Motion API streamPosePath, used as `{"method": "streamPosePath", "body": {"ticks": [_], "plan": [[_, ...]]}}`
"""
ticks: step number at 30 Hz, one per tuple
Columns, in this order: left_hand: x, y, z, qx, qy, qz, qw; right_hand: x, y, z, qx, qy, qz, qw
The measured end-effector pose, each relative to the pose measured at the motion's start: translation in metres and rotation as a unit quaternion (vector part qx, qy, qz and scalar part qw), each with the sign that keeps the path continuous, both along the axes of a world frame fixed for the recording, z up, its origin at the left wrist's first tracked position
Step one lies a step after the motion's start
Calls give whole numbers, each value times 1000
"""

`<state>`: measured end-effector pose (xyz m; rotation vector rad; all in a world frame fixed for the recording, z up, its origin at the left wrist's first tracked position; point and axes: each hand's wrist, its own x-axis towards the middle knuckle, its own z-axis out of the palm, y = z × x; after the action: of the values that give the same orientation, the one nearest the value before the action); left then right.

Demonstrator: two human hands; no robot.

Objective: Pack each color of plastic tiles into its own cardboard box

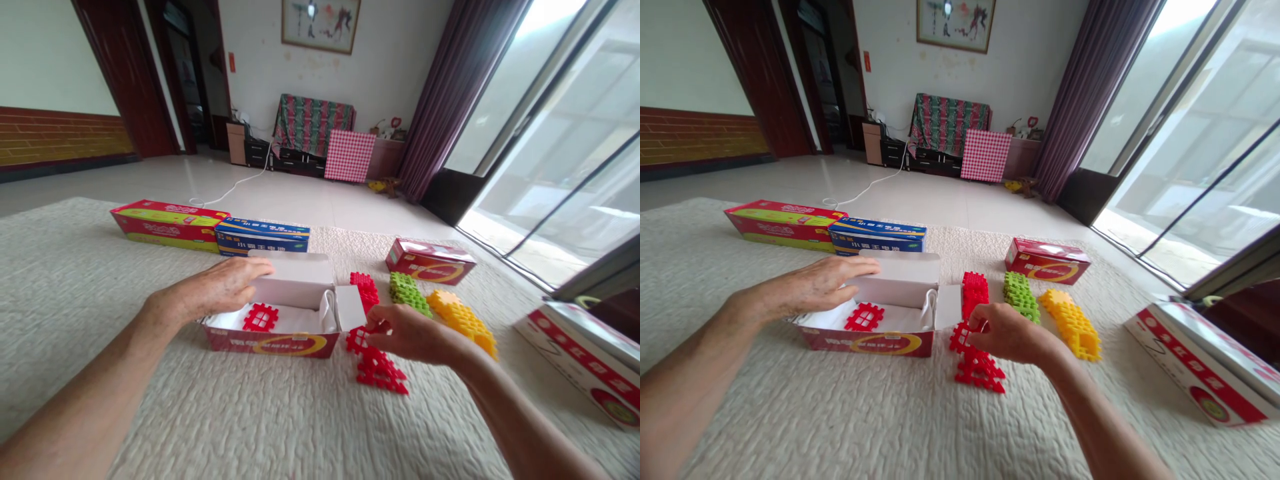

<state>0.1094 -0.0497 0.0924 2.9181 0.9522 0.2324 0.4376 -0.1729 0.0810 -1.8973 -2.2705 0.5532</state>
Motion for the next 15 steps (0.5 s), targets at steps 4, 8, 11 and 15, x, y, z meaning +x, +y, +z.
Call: {"method": "streamPosePath", "body": {"ticks": [4, 8, 11, 15], "plan": [[-2, 6, -4, 8, -6, -3, 1000, -13, -6, -10, 35, -55, 1, 998], [0, 4, 3, -14, -29, -11, 999, -16, -7, -22, 76, -96, 32, 992], [2, 0, 9, -24, -28, -14, 999, -16, -6, -30, 90, -104, 44, 990], [4, -3, 12, -22, -36, -11, 999, -18, -5, -40, 127, -115, 44, 984]]}}
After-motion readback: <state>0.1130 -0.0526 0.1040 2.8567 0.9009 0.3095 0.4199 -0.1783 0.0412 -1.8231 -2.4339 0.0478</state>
